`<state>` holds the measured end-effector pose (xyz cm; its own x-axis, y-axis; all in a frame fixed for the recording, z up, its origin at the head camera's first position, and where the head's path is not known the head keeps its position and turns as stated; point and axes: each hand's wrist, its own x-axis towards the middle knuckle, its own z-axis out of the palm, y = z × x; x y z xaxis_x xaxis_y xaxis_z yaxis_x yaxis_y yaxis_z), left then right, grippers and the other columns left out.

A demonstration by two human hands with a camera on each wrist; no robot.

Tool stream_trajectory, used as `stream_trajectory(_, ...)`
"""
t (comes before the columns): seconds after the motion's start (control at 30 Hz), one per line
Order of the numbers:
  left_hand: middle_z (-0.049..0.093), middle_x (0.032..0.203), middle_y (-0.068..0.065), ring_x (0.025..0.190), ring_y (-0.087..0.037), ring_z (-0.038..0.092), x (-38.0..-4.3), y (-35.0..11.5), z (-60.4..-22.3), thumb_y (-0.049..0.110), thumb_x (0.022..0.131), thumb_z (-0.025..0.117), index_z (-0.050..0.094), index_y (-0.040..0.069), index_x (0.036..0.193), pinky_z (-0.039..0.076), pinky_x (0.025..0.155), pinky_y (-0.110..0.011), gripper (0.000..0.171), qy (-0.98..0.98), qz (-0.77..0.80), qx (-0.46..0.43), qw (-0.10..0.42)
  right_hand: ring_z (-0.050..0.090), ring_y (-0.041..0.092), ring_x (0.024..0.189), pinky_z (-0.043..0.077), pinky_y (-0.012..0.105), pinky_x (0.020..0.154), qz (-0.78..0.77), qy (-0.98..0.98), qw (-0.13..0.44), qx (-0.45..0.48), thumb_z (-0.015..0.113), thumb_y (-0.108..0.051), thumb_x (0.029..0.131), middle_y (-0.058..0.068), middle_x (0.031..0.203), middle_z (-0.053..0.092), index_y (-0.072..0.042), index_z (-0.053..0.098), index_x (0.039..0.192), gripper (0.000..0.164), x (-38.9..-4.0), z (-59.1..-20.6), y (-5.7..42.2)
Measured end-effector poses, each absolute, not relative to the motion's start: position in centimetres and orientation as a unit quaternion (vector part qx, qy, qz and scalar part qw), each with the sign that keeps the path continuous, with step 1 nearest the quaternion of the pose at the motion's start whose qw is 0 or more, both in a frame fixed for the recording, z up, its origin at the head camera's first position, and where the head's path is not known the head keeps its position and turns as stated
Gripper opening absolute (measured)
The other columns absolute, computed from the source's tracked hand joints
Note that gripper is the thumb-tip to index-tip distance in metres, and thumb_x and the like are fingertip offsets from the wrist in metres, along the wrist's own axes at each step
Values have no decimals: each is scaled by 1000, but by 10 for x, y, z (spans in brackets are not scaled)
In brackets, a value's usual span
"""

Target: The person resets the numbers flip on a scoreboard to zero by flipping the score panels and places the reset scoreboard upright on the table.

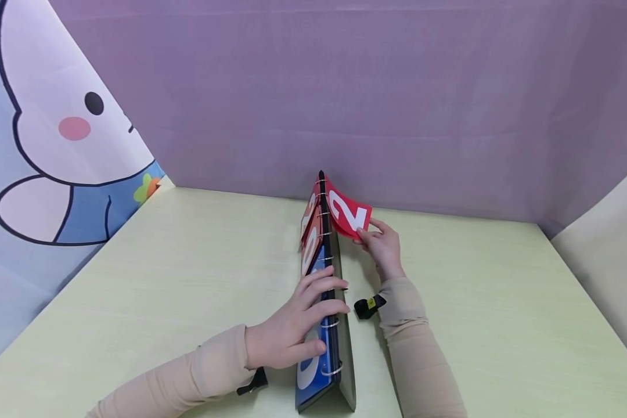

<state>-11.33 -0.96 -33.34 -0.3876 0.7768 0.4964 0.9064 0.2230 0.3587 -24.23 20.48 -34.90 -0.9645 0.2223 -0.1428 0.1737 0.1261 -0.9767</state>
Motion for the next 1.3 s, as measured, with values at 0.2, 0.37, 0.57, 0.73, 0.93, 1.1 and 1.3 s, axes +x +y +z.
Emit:
stream_trajectory(0.2, 24, 149, -7, 145, -27, 8, -114, -8, -333, 63, 93, 8, 39, 19, 133, 18, 117, -47, 67, -780, -306, -537, 93, 63, 8, 78, 52, 21, 75, 628, -767, 61, -119, 60, -14, 93, 0, 89, 65, -7, 43, 141, 51, -243, -350, 203)
stream_trajectory(0.37, 25, 149, -7, 144, -27, 9, -114, -10, -333, 63, 93, 7, 40, 19, 133, 19, 116, -47, 68, -781, -303, -537, 94, 53, 22, 112, 45, 36, 101, 652, -744, 84, -123, 58, -13, 93, 20, 131, 51, -3, 44, 139, 49, -246, -353, 197)
stream_trajectory(0.57, 25, 149, -7, 144, -26, 8, -113, -12, -331, 64, 92, 10, 40, 19, 134, 20, 116, -48, 68, -780, -317, -534, 81, 62, 2, 85, 48, 32, 97, 714, -685, 81, -120, 53, -15, 97, 21, 131, 52, -5, 37, 143, 50, -247, -352, 189)
stream_trajectory(0.73, 25, 149, -8, 145, -25, 7, -112, -11, -331, 63, 92, 11, 40, 19, 134, 19, 116, -48, 67, -776, -321, -538, 77, 62, 0, 80, 52, 23, 88, 753, -638, 125, -96, 50, -6, 96, 16, 120, 53, -3, 36, 143, 49, -247, -348, 189)
stream_trajectory(0.93, 26, 149, -7, 145, -25, 8, -112, -10, -331, 63, 92, 8, 40, 19, 133, 17, 117, -47, 69, -777, -315, -538, 88, 62, 8, 86, 54, 18, 79, 775, -597, 197, -67, 49, 2, 93, 3, 111, 52, -7, 39, 142, 51, -249, -315, 196)
stream_trajectory(1.1, 26, 147, -8, 145, -25, 7, -112, -10, -332, 62, 93, 7, 39, 19, 133, 16, 117, -46, 67, -777, -307, -541, 102, 64, 9, 79, 55, 17, 72, 770, -592, 232, -49, 55, -6, 93, 3, 106, 53, -12, 37, 143, 54, -249, -283, 200)
stream_trajectory(1.3, 25, 148, -7, 144, -25, 7, -111, -10, -332, 62, 94, 8, 39, 19, 133, 16, 117, -45, 66, -775, -308, -542, 104, 60, 14, 100, 54, 21, 81, 718, -661, 218, 0, 64, -17, 90, 12, 125, 55, -20, 31, 146, 65, -247, -254, 192)
